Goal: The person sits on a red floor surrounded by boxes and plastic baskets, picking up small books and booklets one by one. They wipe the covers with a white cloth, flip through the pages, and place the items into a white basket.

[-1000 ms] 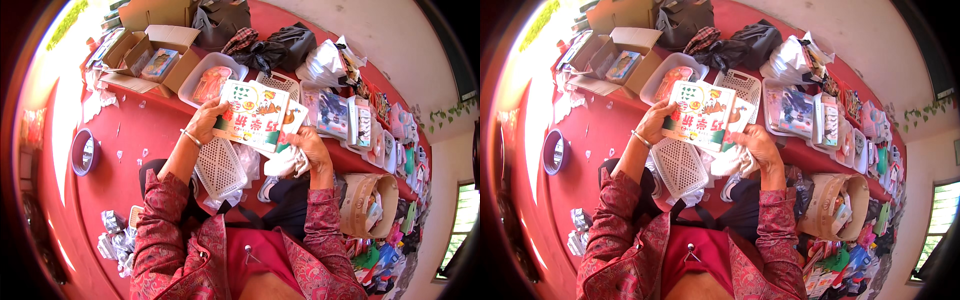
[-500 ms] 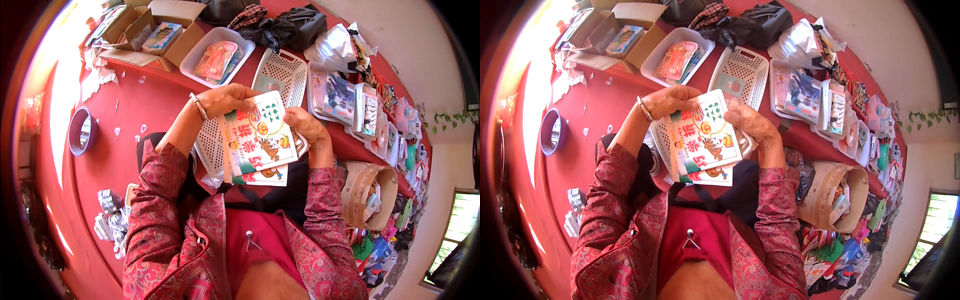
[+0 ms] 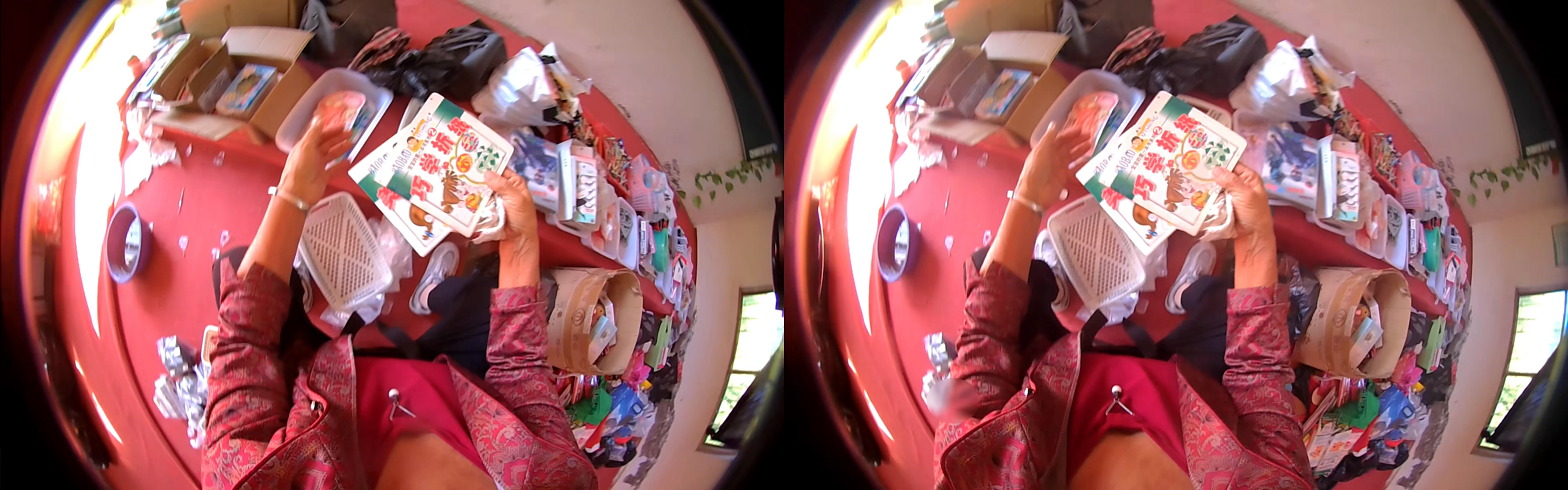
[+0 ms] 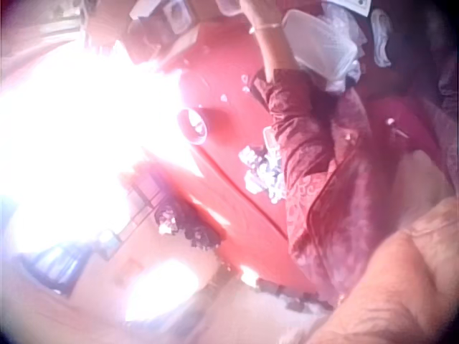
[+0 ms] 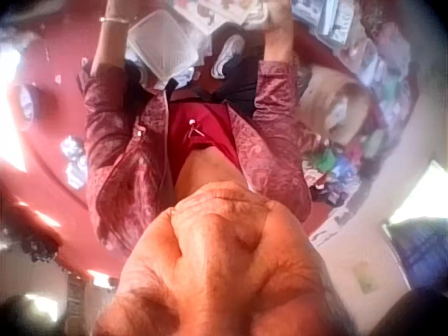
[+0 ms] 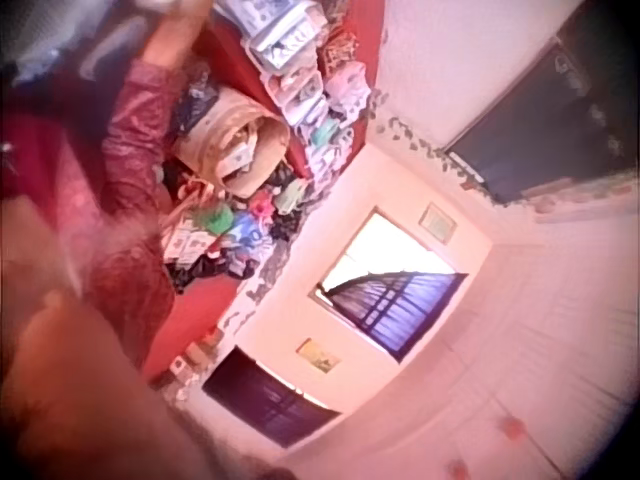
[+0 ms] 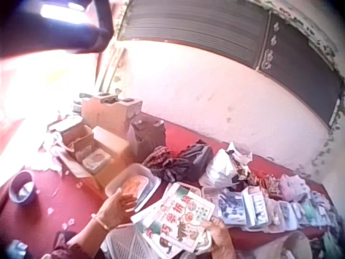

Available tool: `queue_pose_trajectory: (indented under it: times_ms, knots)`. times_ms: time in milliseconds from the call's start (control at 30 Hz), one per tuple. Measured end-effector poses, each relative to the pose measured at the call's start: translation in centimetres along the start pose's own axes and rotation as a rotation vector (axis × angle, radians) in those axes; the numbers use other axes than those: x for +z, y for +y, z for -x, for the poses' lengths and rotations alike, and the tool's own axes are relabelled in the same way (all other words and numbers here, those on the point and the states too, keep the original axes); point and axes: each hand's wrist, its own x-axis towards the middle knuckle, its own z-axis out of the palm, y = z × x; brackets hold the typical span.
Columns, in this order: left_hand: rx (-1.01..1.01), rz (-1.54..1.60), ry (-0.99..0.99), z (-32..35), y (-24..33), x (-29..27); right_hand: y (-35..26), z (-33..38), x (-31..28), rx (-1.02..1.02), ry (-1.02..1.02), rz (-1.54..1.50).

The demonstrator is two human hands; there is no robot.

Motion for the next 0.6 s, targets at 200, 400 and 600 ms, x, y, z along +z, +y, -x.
queue_pose_trajectory:
  times_ms: [200, 400, 600]
  knots:
    - [-0.117, 0.331, -0.463, 3.7, -3.4, 4.7, 1.7, -0.5, 1.8, -0.175, 0.108, 0.027]
    - [-0.161, 0.282, -0.339, 4.4, -3.4, 5.8, 4.1, -0.3, 3.2, -0.163, 0.156, -0.02]
    - [-0.154, 0.186, -0.344, 4.6, -2.4, 4.6, 0.1, -0.1, 1.6, -0.045, 0.201, 0.129]
